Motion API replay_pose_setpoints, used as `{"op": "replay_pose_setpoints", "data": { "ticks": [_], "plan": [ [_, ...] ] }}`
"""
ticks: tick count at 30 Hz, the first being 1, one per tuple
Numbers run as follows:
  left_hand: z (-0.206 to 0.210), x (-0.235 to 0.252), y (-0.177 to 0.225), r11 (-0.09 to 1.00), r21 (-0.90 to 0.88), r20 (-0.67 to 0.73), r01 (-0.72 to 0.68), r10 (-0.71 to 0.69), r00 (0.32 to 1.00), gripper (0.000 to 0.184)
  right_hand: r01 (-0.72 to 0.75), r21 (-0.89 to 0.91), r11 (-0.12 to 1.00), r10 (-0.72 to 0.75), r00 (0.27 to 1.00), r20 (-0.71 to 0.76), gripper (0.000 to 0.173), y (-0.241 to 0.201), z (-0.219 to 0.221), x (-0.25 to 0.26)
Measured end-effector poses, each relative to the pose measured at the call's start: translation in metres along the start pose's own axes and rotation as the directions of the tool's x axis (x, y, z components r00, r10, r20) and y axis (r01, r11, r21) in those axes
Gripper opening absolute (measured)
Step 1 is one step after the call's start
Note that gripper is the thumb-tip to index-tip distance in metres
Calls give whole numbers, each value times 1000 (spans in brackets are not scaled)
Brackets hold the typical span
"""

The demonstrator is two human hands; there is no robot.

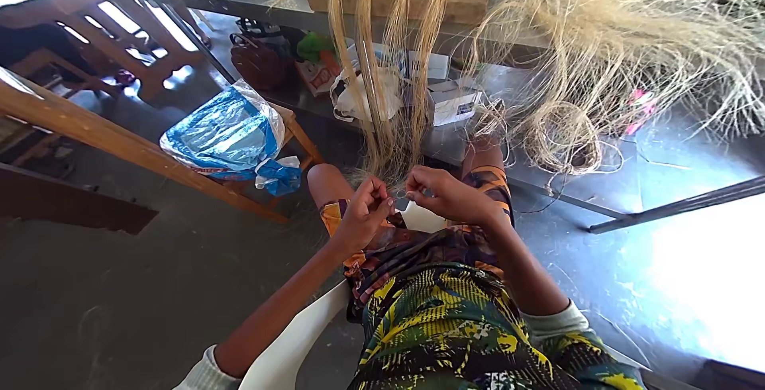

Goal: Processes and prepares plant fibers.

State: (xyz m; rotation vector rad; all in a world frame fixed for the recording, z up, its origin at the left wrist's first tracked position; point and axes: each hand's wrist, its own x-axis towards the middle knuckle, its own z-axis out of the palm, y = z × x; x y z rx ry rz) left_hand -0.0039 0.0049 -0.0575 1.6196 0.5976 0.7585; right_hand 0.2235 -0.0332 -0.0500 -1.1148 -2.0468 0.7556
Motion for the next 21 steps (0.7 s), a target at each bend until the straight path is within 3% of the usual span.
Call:
{"op": "replay_pose_setpoints", "data": {
  "ticks": [3,6,9,14,21],
  "plan": [
    [1,-1,1,979,196,60,-47,36,998,4,19,-70,997,-8,990,144,14,-8,-13,3],
    [4,-2,2,926,351,108,-137,106,989,6,49,-137,989,-33,992,120,11,-10,-15,3],
    [2,-3,3,930,336,80,-149,130,988,5,21,-105,994,-20,1000,14,13,-5,-18,-5],
    [1,-2,5,932,323,31,-165,164,986,3,22,141,990,3,984,-177,20,11,-4,-19],
    [2,-2,1,938,301,47,-171,164,985,4,46,326,944,51,958,-282,9,15,17,-13]
  ]
}}
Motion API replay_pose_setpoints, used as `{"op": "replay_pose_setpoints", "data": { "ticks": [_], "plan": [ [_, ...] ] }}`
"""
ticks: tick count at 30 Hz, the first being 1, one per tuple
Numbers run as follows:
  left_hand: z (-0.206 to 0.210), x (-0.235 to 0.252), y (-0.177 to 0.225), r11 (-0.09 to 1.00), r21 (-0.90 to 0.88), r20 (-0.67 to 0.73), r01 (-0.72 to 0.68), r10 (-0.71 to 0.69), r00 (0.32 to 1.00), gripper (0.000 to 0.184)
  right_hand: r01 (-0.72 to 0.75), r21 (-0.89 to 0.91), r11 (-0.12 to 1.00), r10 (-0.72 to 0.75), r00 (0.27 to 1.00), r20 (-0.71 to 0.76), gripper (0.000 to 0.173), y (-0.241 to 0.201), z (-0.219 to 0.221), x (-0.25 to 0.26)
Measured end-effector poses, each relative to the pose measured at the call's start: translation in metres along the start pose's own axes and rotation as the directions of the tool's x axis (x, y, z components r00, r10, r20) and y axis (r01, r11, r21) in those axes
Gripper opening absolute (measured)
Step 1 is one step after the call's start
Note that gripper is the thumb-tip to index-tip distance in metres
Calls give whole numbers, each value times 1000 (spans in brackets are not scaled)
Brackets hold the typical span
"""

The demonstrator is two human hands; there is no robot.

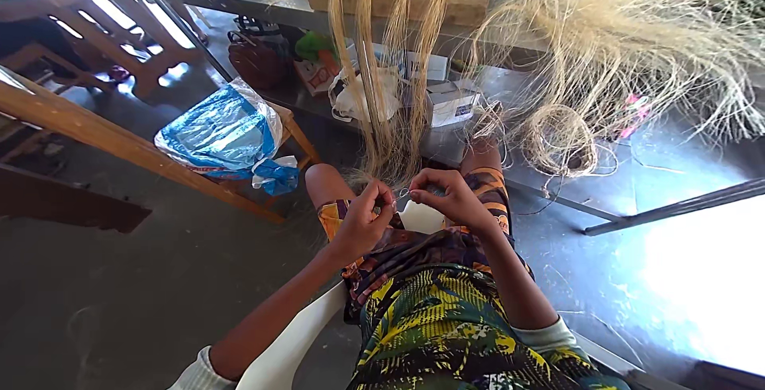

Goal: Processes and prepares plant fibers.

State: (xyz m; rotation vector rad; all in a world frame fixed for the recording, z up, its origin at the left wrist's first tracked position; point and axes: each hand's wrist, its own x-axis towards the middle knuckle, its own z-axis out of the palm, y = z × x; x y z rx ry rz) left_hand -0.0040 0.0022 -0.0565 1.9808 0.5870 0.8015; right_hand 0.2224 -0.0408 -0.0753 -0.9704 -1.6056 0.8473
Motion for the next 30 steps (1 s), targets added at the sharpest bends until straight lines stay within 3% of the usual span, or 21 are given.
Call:
{"op": "replay_pose_setpoints", "data": {
  "ticks": [5,9,11,18,30],
  "plan": [
    [0,0,5,995,-76,5,71,-71,997,25,10,102,995,-16,999,51,8,-2,-1,1],
    [-1,3,10,930,-326,95,167,-143,985,39,42,34,999,-45,994,98,8,-13,-4,4],
    [1,4,13,907,-377,113,186,-155,981,34,70,-33,997,-66,990,125,10,-19,-3,6],
    [5,2,8,960,-255,5,112,-115,993,9,82,-217,973,-57,991,122,10,-28,0,9],
    [4,3,7,958,-224,-4,180,-186,983,11,23,-158,987,-16,999,48,6,-24,-1,9]
  ]
}}
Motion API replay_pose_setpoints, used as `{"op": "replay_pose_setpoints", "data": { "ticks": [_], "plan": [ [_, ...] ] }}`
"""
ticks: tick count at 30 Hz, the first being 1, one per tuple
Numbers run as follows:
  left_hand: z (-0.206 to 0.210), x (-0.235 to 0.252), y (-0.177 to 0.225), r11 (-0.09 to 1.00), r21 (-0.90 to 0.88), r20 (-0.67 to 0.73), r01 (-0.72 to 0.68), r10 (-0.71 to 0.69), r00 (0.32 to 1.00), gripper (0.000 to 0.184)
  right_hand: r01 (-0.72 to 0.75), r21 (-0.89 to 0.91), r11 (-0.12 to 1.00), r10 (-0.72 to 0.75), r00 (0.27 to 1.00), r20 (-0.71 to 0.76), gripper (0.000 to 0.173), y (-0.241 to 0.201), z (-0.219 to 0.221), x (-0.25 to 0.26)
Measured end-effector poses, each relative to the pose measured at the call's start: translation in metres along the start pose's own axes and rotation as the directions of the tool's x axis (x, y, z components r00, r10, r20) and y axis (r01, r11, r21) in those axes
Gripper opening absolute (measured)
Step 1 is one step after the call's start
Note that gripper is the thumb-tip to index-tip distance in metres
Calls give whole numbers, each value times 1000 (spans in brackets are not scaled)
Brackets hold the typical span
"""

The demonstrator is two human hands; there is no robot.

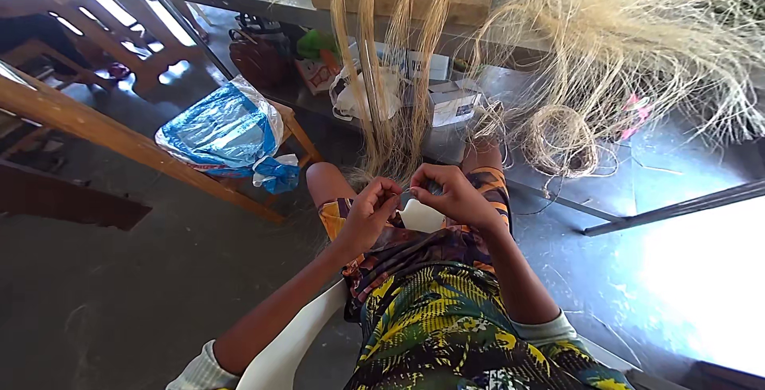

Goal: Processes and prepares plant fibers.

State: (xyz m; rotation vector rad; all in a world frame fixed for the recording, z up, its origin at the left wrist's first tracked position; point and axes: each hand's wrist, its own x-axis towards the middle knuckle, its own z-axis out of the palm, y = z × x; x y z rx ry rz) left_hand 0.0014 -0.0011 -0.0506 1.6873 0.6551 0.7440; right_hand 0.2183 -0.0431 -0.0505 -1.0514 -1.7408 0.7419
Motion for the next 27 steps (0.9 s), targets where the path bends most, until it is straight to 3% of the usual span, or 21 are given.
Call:
{"op": "replay_pose_setpoints", "data": {
  "ticks": [4,11,14,19,21,24,27],
  "plan": [
    [-1,0,1,1000,-3,-6,27,-27,1000,25,-8,28,1000,9,999,-33,6,4,0,-1],
    [-4,0,-3,997,22,16,-73,72,997,11,-18,48,999,17,1000,16,6,12,5,1],
    [-4,-1,-4,997,22,26,-78,77,997,9,70,-115,991,-62,996,67,11,11,1,-1],
    [-6,-3,-2,993,18,2,-118,118,993,11,180,-198,964,-215,961,-172,15,4,-34,-10],
    [-7,-2,-3,992,18,-14,-121,121,993,11,130,-161,978,-161,966,-200,17,6,-34,-13],
    [-5,-2,-4,991,21,1,-133,133,991,10,27,-24,999,-29,992,-121,22,8,-14,-15],
    [-4,-3,-2,990,19,-5,-138,138,990,12,41,52,998,-36,995,-97,18,7,11,-9]
  ]
}}
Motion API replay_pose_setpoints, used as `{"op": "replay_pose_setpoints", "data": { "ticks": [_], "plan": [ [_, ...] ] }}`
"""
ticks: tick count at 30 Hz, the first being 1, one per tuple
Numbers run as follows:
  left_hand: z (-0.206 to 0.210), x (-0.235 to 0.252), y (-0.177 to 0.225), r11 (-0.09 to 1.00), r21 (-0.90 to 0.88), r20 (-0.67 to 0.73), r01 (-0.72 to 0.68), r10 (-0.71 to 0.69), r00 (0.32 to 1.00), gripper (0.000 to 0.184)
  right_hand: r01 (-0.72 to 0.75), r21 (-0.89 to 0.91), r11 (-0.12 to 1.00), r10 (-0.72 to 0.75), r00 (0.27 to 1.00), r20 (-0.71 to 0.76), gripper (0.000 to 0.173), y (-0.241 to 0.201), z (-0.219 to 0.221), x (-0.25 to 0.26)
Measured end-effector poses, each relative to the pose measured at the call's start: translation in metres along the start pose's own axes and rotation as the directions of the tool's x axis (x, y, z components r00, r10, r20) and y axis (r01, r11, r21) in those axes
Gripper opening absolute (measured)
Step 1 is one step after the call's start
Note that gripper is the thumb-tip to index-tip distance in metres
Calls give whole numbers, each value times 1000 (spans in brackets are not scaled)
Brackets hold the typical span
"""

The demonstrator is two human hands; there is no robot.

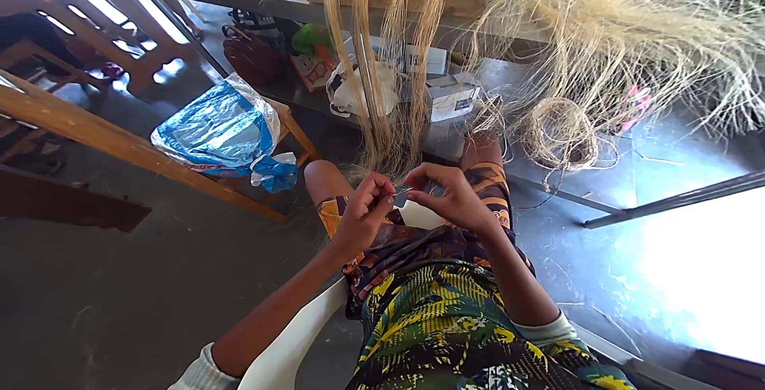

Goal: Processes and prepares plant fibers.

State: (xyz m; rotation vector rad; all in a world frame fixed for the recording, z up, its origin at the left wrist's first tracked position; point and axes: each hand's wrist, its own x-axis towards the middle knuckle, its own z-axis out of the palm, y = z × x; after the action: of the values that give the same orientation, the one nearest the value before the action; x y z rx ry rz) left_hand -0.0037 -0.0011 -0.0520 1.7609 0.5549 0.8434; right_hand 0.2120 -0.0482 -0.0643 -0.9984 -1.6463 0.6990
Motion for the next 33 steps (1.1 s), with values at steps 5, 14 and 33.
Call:
{"op": "replay_pose_setpoints", "data": {
  "ticks": [5,14,33],
  "plan": [
    [-1,1,2,1000,-9,-23,6,-6,1000,11,62,36,997,-61,998,-32,8,-1,9,5],
    [0,1,1,999,33,-2,7,-7,1000,11,112,-37,993,-113,993,-18,6,2,4,3],
    [-1,0,5,996,88,21,-9,8,1000,10,156,-228,961,-134,985,110,11,-7,-5,12]
  ]
}}
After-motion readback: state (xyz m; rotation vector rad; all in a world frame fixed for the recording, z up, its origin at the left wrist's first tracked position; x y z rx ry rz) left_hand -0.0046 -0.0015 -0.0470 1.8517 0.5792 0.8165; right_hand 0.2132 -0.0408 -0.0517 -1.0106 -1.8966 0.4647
